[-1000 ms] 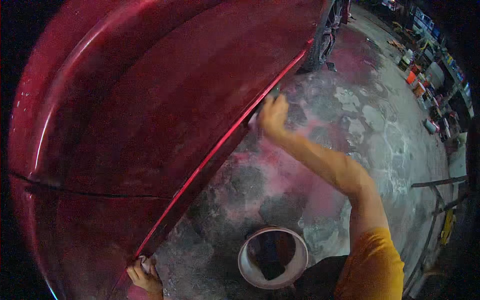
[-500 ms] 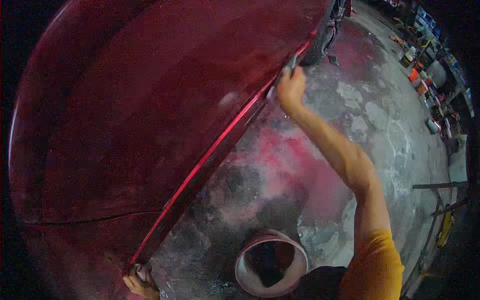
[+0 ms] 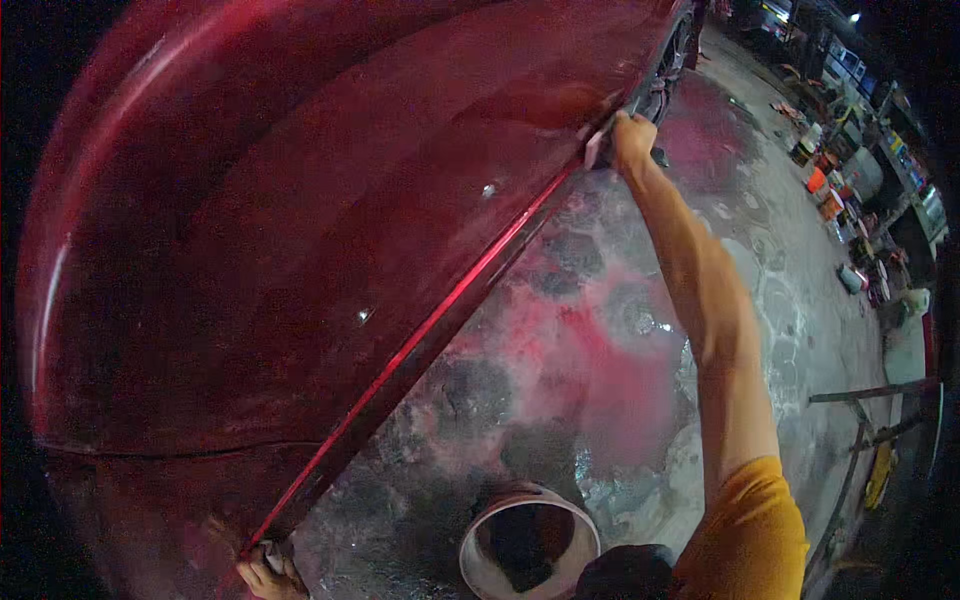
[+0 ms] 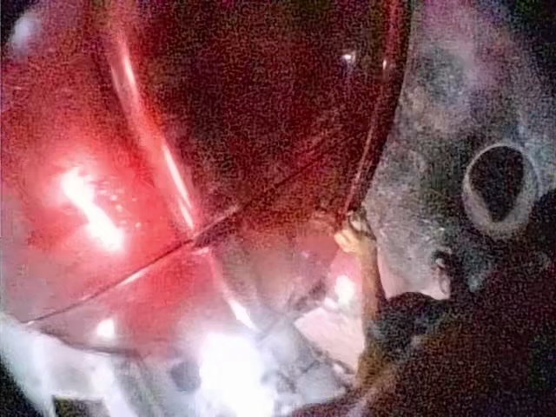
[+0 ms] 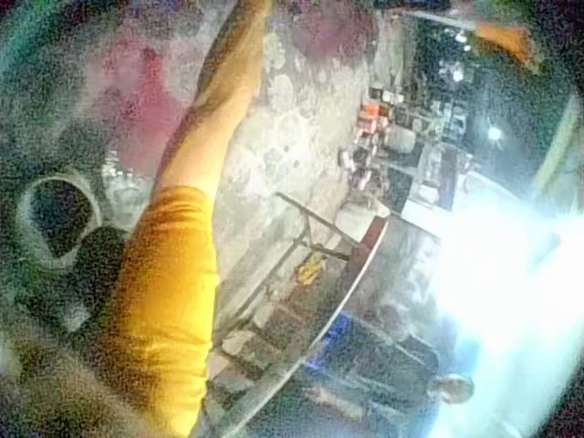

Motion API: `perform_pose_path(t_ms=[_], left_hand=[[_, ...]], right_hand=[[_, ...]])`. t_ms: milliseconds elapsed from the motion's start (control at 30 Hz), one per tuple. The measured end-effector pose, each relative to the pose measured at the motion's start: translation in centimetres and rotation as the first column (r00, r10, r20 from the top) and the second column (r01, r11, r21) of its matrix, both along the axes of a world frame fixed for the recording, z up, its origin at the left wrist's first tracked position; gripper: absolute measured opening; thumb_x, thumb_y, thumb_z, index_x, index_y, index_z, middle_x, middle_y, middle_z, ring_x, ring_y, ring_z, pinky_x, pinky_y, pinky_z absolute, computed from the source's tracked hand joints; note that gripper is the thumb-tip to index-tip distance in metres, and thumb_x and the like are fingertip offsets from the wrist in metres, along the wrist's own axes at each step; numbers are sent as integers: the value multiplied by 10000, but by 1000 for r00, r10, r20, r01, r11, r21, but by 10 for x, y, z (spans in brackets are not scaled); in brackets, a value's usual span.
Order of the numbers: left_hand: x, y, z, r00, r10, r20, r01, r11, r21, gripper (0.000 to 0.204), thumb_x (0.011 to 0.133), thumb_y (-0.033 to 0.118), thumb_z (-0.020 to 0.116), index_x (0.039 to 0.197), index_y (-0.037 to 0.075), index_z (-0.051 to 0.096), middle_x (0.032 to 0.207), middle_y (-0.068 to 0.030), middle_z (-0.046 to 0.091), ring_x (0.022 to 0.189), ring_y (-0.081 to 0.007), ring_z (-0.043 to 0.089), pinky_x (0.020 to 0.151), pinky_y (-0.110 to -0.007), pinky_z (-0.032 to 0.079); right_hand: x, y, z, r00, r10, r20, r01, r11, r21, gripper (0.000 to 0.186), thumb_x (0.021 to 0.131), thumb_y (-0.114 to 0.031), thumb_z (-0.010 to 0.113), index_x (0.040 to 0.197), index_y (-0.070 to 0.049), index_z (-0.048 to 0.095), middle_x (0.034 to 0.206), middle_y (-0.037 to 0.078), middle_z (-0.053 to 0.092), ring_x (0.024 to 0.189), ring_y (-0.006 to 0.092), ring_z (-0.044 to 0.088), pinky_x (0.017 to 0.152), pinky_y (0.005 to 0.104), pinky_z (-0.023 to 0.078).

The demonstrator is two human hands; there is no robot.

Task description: Sanding the lower body panel of a car using a sanding block and water.

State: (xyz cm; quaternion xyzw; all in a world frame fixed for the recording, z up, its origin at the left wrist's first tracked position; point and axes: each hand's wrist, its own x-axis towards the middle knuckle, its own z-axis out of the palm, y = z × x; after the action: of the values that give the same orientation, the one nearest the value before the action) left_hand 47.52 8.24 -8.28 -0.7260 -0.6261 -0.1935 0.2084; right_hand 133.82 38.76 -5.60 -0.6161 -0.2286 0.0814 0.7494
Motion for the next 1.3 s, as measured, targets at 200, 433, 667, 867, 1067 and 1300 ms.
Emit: perform_pose_path(t_ms=[200,433,667,867,1067,1300], left_hand=[[33,47,-63,969,-215,123,200,972,119,514,951,461,649,1159,-9,620,1010,-220,556,939,-427,569,829,-489,485],[23,3,10,996,-72,50,72,997,7,350,926,246,746,1176,25,641,1048,-169,607,969,-397,595,868,-469,504],[29,14,-4,996,-91,5,90,989,114,410,936,368,736,1131,16,656,1018,-141,653,909,-361,614,822,-462,516],[62,30,-10,967,-204,154,198,979,55,369,881,278,783,1126,38,649,1018,-158,633,973,-376,597,849,-464,497],[49,29,-3,987,-152,51,145,982,119,372,875,273,775,1135,48,635,1022,-156,629,950,-380,595,837,-473,492],[66,34,-3,968,-246,51,237,960,147,381,883,299,765,1138,51,629,1044,-142,635,968,-387,596,870,-476,487]], right_hand=[[103,-57,-93,757,-235,610,511,795,-328,280,906,-202,657,987,52,742,801,201,703,823,356,683,808,436,525],[-114,-58,-30,991,124,-50,-133,962,-240,207,951,-185,679,972,13,738,766,47,683,636,153,572,577,373,480],[-331,-131,-92,979,17,201,19,984,-178,478,871,-264,738,1207,44,594,1156,255,607,1170,412,533,1034,485,407],[-239,-110,-94,1000,12,8,-11,992,-123,501,892,-322,720,1192,63,607,1153,259,629,1090,380,596,975,472,453],[-429,-157,-69,980,197,-39,-200,977,-73,454,890,-238,716,1173,54,513,1076,238,565,1085,392,542,990,476,419],[-301,-128,-39,970,124,-208,-140,988,-67,403,911,-234,696,1160,46,550,1035,149,612,970,211,592,842,392,491]])
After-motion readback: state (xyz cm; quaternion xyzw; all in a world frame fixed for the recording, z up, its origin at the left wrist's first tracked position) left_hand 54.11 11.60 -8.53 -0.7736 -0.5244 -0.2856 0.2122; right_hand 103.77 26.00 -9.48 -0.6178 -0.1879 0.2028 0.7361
